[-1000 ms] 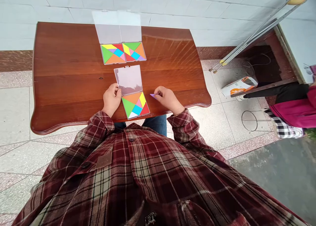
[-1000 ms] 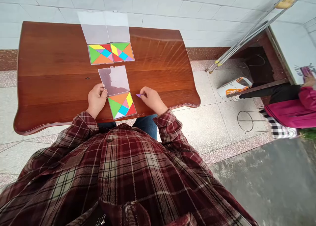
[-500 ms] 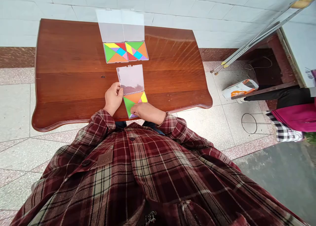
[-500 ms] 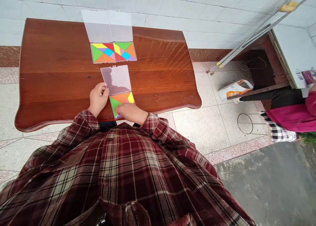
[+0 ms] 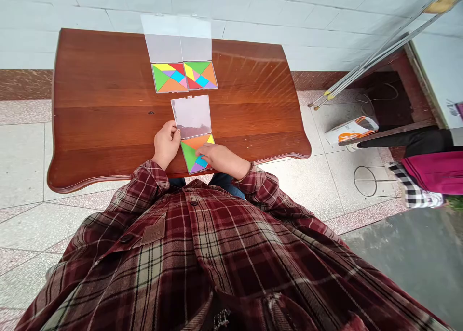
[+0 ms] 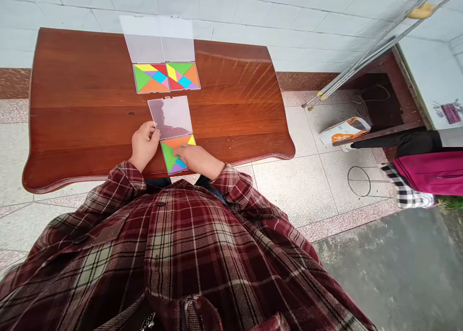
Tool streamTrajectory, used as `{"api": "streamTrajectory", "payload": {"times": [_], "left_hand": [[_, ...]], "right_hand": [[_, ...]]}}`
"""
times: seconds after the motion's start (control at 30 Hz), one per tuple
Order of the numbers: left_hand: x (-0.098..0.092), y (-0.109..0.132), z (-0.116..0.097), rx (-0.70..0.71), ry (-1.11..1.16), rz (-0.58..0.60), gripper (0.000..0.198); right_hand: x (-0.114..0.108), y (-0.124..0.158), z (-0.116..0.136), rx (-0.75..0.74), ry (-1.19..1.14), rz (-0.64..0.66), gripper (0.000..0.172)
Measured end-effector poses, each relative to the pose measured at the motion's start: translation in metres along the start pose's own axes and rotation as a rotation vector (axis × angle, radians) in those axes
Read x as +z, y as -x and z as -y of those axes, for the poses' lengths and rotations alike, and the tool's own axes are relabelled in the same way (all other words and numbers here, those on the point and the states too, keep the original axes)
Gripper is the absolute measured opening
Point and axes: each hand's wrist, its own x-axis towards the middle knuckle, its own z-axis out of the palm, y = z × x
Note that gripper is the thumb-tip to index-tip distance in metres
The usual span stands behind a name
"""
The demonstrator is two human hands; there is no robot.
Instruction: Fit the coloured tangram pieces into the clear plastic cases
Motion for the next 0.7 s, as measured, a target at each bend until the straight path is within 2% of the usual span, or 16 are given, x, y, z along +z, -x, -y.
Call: {"api": "streamTrajectory", "payload": {"times": [0.1,0.27,0.4,0.57,0.7], "left_hand": [[0.000,0.000,0.000,-0.005,0.006,-0.003,0.024],[-0.002,0.000,-0.001,-0.009,0.005,-0.001,0.023],[-0.002,0.000,-0.001,-0.020,0.015,0.007,0.024],[0.001,0.000,0.005,-0.018,0.088,-0.003,0.025],[0.004,-0.001,0.011,-0.025,0.155,-0.054,0.025]], "right_hand": [[0.000,0.001,-0.004,-0.002,-0.028,-0.031,0.027],[0.003,0.003,-0.002,-0.024,-0.055,-0.005,0.022],[-0.003,0.010,-0.013,-0.004,-0.144,-0.133,0.021],[-0.006,0.026,-0.045,0.208,-0.170,-0.344,0.020],[0.001,0.035,-0.062,0.324,-0.185,-0.412,0.018]]}}
